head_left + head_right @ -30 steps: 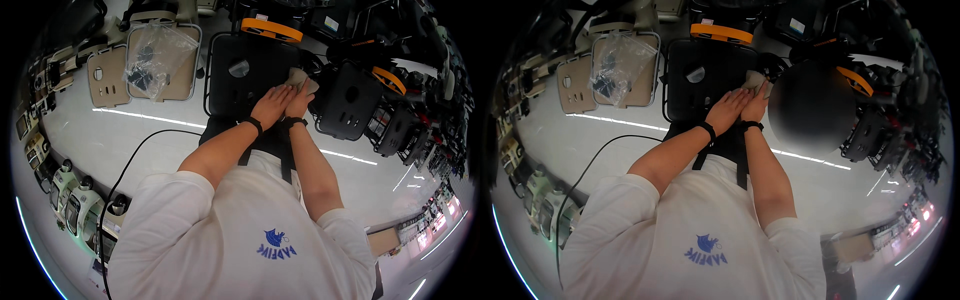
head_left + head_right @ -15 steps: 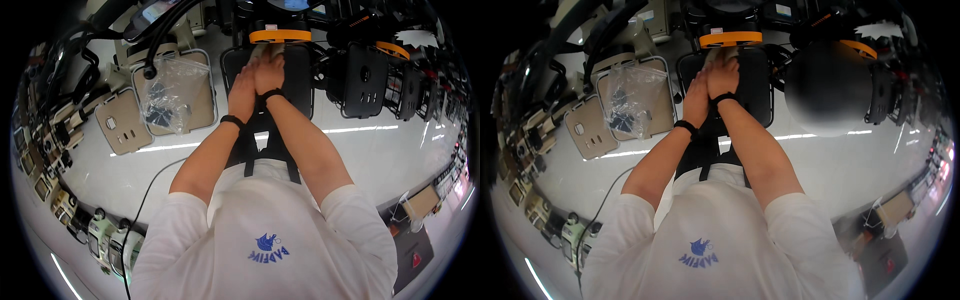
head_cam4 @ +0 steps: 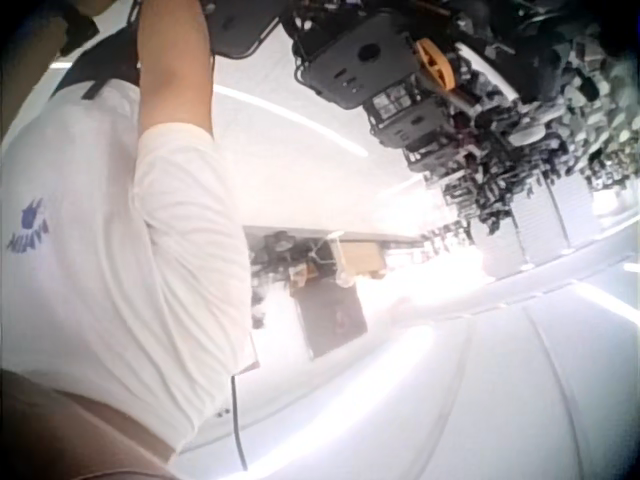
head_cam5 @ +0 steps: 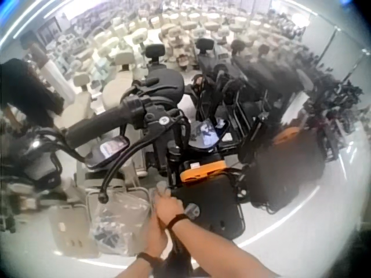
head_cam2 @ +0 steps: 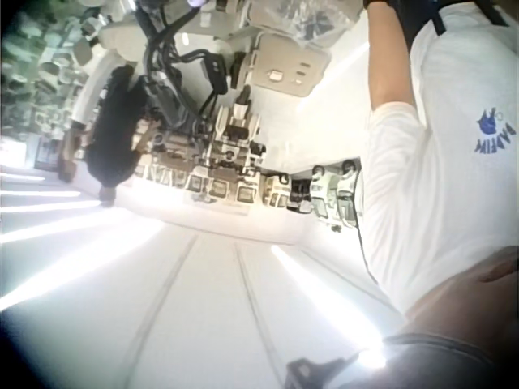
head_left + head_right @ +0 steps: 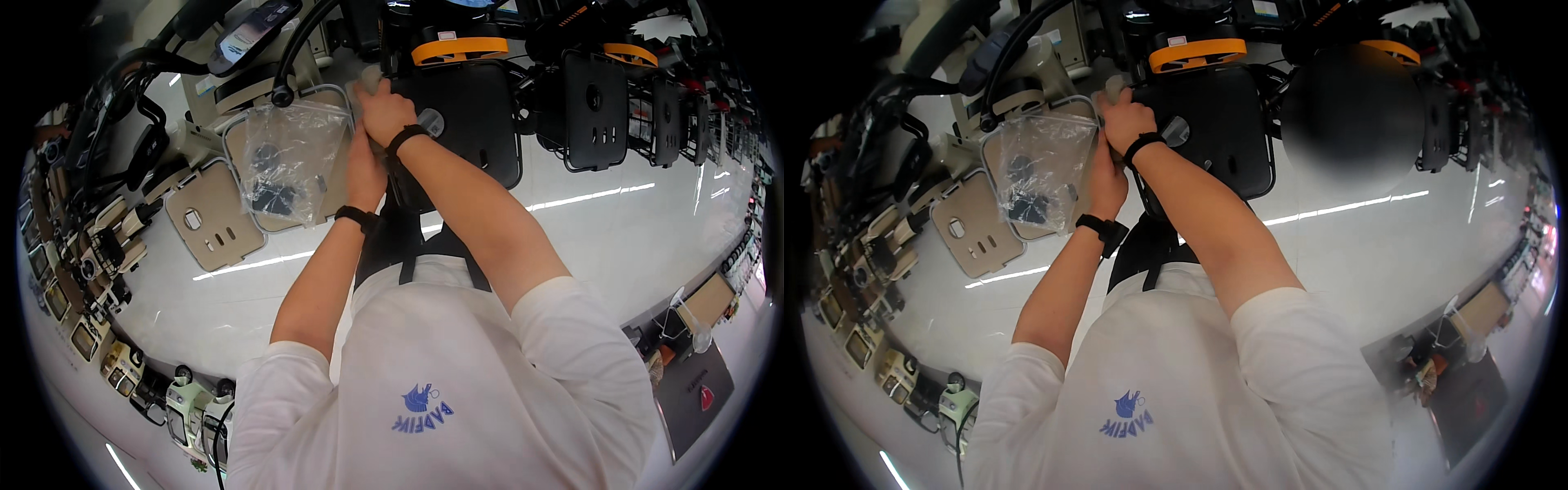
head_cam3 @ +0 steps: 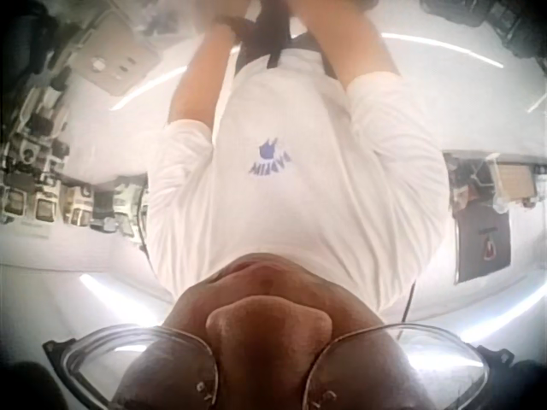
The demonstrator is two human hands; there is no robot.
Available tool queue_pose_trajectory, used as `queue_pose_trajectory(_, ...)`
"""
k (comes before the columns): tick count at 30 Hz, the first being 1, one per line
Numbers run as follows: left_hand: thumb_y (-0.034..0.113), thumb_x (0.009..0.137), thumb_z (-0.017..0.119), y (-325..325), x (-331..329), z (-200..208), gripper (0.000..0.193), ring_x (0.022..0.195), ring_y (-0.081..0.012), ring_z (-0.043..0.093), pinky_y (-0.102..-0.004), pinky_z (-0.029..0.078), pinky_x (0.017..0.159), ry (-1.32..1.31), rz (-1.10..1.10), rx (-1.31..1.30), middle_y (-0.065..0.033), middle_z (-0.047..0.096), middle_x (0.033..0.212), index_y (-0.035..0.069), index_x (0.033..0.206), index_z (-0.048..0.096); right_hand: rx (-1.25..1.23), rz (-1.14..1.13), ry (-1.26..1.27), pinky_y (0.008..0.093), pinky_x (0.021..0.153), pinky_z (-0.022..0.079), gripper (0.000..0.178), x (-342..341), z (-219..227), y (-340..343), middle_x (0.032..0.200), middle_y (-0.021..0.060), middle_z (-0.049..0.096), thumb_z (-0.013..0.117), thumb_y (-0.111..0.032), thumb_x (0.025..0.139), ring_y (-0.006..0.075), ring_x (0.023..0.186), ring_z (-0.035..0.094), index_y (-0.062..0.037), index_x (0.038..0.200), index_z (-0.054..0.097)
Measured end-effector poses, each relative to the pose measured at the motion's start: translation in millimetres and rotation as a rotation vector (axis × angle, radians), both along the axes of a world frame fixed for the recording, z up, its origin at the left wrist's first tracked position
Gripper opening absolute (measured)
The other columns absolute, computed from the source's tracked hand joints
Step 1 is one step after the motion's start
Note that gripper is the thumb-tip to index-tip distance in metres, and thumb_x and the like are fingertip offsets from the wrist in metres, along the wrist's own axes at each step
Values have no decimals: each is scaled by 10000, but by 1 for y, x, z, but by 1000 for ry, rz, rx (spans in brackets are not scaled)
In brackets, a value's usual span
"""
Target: The person opens a plastic bag and removes a cloth. They then use the cloth to wipe the seats of several electric scooters parked in rows.
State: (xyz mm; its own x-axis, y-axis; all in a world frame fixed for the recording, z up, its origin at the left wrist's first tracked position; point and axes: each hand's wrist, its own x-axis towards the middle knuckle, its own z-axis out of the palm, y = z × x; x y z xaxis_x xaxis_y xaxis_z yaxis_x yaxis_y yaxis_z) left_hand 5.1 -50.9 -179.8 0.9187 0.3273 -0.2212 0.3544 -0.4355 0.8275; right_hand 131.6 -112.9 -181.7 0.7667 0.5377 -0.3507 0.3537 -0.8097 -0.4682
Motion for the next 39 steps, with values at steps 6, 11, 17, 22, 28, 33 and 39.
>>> queue_pose_trajectory(6, -120, 895, 520, -35, 34, -14, 748, 1461, -510, 440, -503, 472, 1143, -83, -198, 212, -325, 459, 1589, 15, 1615, 364, -67, -120, -15, 532, 871, 608, 557, 30, 3, -59, 1125, 262, 724, 695, -316, 960, 427, 1048, 743, -103, 1463, 589)
queue_pose_trajectory(11, -108, 879, 550, -87, 33, -13, 697, 1259, -522, 594, -551, 545, 964, 123, -24, 27, -322, 621, 1388, 37, 1552, 443, -96, 13, 60, 534, 931, 590, 446, 38, 8, -92, 1176, 198, 755, 696, -259, 945, 404, 1109, 733, -84, 1354, 662)
queue_pose_trajectory(17, -104, 919, 538, -129, 21, 10, 627, 1232, -509, 621, -517, 544, 970, -8, -28, 21, -301, 662, 1334, 43, 1527, 493, -144, -38, 60, 537, 866, 620, 381, 29, 18, -129, 1133, 226, 745, 678, -212, 930, 449, 1043, 732, -117, 1299, 699)
queue_pose_trajectory(22, -87, 968, 521, -130, 55, 5, 607, 1306, -489, 603, -462, 533, 1034, -124, 129, 73, -283, 629, 1429, 35, 1561, 484, 157, -121, -198, 514, 763, 639, 526, 41, 1, -115, 1284, 255, 561, 674, -164, 912, 459, 1141, 629, -163, 1422, 547)
queue_pose_trajectory(28, -119, 901, 524, -140, 59, -11, 656, 1525, -447, 386, -471, 378, 1255, 60, -125, 376, -228, 422, 1654, -12, 1547, 479, 138, 55, -275, 503, 749, 637, 516, 47, -27, -147, 1178, 219, 587, 657, -237, 953, 410, 843, 704, -199, 1455, 546)
queue_pose_trajectory(33, -152, 869, 507, -178, 82, -24, 687, 1537, -422, 380, -480, 401, 1230, -34, -178, 405, -207, 435, 1650, -11, 1541, 482, 8, -26, -28, 530, 775, 624, 577, 71, -42, -196, 1165, 248, 615, 629, -281, 986, 449, 922, 733, -260, 1547, 500)
queue_pose_trajectory(39, -154, 855, 525, -207, 119, -24, 621, 1474, -407, 473, -492, 404, 1214, -42, -492, 452, -214, 557, 1538, -6, 1456, 562, -11, -321, 12, 567, 835, 600, 617, 94, -36, -261, 1234, 289, 618, 641, -257, 978, 488, 956, 725, -268, 1575, 484)
